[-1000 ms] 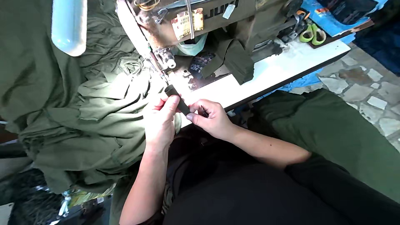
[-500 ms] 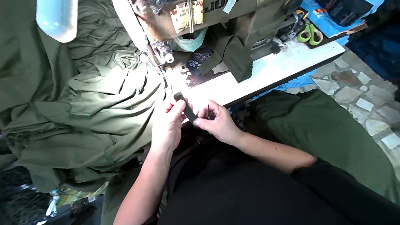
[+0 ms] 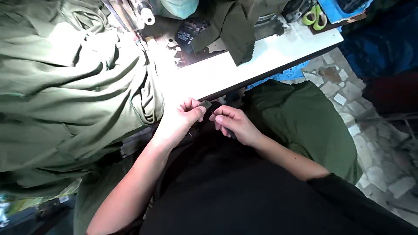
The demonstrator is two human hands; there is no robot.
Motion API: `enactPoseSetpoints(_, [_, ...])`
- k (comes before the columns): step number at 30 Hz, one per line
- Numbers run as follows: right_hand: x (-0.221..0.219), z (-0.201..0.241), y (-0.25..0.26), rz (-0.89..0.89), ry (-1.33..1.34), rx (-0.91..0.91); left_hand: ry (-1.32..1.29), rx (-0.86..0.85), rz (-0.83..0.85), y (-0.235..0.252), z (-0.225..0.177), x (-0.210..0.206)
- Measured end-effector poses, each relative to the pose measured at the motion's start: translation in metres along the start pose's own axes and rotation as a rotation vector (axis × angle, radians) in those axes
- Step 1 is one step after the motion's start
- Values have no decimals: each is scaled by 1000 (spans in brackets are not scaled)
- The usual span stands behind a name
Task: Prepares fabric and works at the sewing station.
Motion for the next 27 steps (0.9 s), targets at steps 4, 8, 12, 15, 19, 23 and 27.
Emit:
enactPoseSetpoints(4, [-3, -1, 1, 18, -9, 77, 124, 35, 113, 2, -6, -3])
enactPoseSetpoints(8, [-6, -4, 2, 16, 36, 107, 214, 43, 159, 3, -11, -5])
enactPoseSetpoints(12, [-9, -6, 2, -18, 65, 120, 288, 40, 165, -2, -15, -10])
enactPoseSetpoints(15, [-11, -6, 2, -50, 41, 77, 327, 47, 190, -3, -12, -10])
enactPoseSetpoints(19, [-11, -11, 3, -38, 28, 59, 369, 108, 204, -2, -9, -11])
enactPoseSetpoints(23, [-11, -14, 2, -34, 27, 35, 381, 159, 217, -2, -10, -14])
enactPoseSetpoints(27, [-13, -18, 2, -14, 75, 20, 379, 157, 211, -5, -8, -16])
Point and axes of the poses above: each hand's wrist, its own y-axis towards the middle knuckle, its own x-axis out of the back of the hand, z = x × y, the point moved 2 cm from there along y, towards the middle knuckle, and after that the axes turned 11 degrees about -x, right-handed, at the moved point
